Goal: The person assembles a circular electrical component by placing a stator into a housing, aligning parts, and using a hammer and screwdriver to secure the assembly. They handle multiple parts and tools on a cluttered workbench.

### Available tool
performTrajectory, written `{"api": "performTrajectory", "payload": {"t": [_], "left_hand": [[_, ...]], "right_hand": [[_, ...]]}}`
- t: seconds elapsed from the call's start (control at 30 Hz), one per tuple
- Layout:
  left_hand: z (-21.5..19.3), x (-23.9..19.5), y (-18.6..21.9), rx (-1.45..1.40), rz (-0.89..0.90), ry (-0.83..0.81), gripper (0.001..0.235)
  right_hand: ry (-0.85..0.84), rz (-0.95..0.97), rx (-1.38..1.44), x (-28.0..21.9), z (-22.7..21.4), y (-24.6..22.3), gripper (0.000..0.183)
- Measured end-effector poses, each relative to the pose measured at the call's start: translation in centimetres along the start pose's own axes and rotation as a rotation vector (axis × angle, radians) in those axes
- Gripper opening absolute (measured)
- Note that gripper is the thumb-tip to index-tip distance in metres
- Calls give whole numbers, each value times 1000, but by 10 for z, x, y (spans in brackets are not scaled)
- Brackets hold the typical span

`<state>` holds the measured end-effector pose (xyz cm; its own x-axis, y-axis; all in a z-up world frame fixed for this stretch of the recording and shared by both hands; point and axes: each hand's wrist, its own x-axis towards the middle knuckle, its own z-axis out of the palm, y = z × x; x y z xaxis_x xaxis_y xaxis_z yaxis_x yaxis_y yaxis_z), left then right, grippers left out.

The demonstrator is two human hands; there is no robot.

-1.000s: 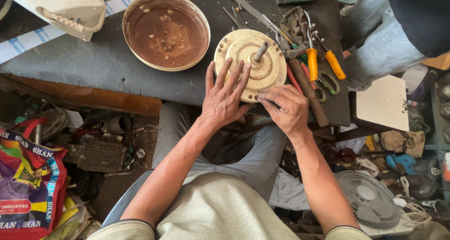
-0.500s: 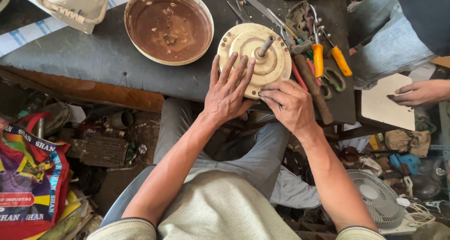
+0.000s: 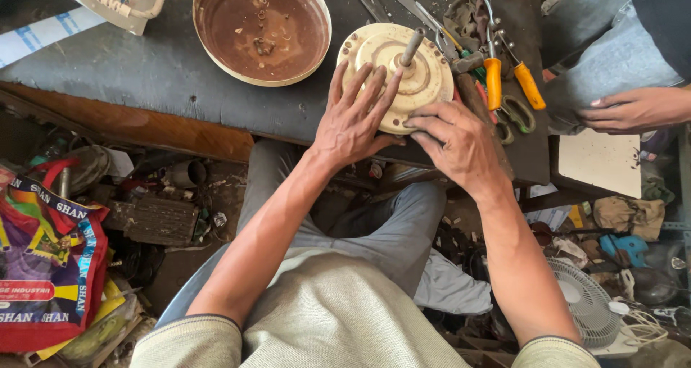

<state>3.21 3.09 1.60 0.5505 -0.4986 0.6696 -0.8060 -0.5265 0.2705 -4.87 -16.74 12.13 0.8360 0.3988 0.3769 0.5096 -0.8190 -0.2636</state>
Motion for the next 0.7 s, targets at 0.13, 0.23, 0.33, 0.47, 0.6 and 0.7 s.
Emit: {"api": "performTrajectory", "payload": {"t": [0.13, 0.23, 0.33, 0.47, 0.6, 0.7], "left_hand": [[-2, 12, -7, -16, 49, 72, 113], [-5, 23, -12, -17, 67, 98, 112], [-7, 35, -18, -37, 87, 130, 110], [-8, 49, -26, -97, 118, 158, 102], [-9, 58, -35, -154, 147, 166, 91], [-8, 62, -39, -177, 156, 180, 88]], "right_hand": [[10, 1, -21, 6, -6, 1, 29], [26, -7, -57, 13, -11, 4, 35], [39, 9, -40, 21, -13, 8, 40], [75, 6, -28, 29, -14, 11, 44], [80, 5, -47, 40, -15, 15, 42], [59, 3, -47, 46, -17, 17, 41]]}}
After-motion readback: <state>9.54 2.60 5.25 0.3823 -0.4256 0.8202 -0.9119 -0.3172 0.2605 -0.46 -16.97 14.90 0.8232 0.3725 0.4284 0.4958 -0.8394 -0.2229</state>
